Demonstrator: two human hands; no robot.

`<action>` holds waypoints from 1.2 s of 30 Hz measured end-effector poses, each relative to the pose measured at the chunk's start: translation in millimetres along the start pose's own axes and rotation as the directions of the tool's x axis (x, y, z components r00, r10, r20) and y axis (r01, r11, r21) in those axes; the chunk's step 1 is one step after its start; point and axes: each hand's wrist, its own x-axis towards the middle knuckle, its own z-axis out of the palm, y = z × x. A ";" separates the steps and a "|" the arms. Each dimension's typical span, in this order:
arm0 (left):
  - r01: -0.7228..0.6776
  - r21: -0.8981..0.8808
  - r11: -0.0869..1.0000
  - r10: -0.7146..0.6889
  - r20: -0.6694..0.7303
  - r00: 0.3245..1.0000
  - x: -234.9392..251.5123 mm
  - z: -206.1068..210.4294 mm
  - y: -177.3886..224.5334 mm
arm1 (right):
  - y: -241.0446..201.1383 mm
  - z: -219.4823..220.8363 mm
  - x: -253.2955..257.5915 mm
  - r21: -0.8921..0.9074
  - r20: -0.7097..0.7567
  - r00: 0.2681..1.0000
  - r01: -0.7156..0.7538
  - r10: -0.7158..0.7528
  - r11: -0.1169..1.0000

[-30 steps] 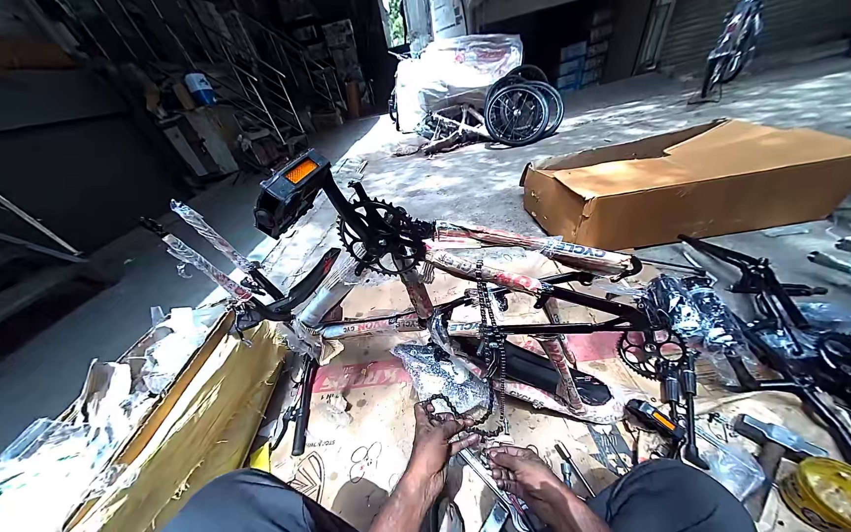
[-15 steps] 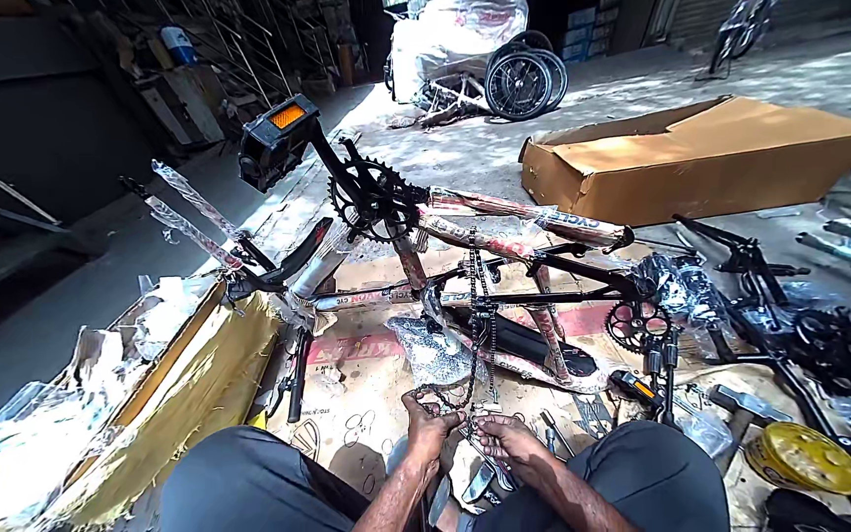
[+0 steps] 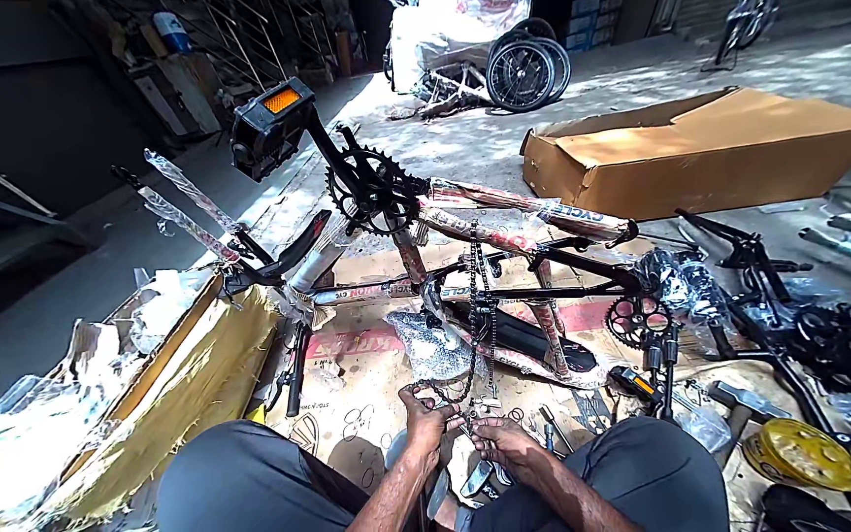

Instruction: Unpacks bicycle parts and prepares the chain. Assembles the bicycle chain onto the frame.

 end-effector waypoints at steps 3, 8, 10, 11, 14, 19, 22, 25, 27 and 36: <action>-0.016 0.010 1.000 0.017 -0.011 1.000 0.4 0.9 1.2 | 0.4 -0.4 1.2 0.015 -0.014 1.000 0.007 -0.006 1.000; -0.047 0.015 0.999 0.048 -0.025 0.999 0.4 1.8 0.3 | 2.1 -1.6 3.1 0.037 -0.003 1.000 0.022 -0.022 0.999; -0.049 0.016 0.999 0.050 -0.035 0.998 0.0 2.7 0.6 | 3.0 -1.5 3.3 0.034 0.005 1.000 0.019 -0.020 0.999; -0.052 0.015 0.999 0.052 -0.035 0.998 0.4 2.8 0.3 | 2.7 -1.2 3.4 0.034 0.003 1.000 0.017 -0.017 0.999; -0.067 0.016 0.998 0.067 -0.033 0.997 1.4 2.4 -0.9 | 2.9 -1.6 3.9 0.050 0.004 1.000 0.007 -0.007 0.999; -0.097 0.028 0.995 0.098 -0.033 0.995 1.7 3.2 -3.0 | 4.8 -3.9 4.9 0.086 0.023 1.000 0.001 -0.003 0.996; -0.118 0.034 0.992 0.119 -0.042 0.992 3.1 2.3 -5.2 | 4.2 -2.7 2.2 0.102 0.040 0.999 -0.008 0.004 0.995; -0.120 0.054 0.991 0.123 -0.050 0.991 3.0 -0.1 -5.7 | 3.0 -1.5 -0.7 0.117 0.022 1.000 -0.012 0.009 0.993; -0.089 0.142 0.986 0.101 -0.086 0.991 6.9 -8.6 -5.6 | 1.0 -2.1 1.8 0.072 -0.049 0.999 0.019 -0.015 0.997; 0.182 0.924 0.336 -0.043 -0.178 0.983 26.1 -60.3 -11.0 | 8.1 -14.6 20.6 -0.600 0.063 0.995 0.101 -0.079 0.794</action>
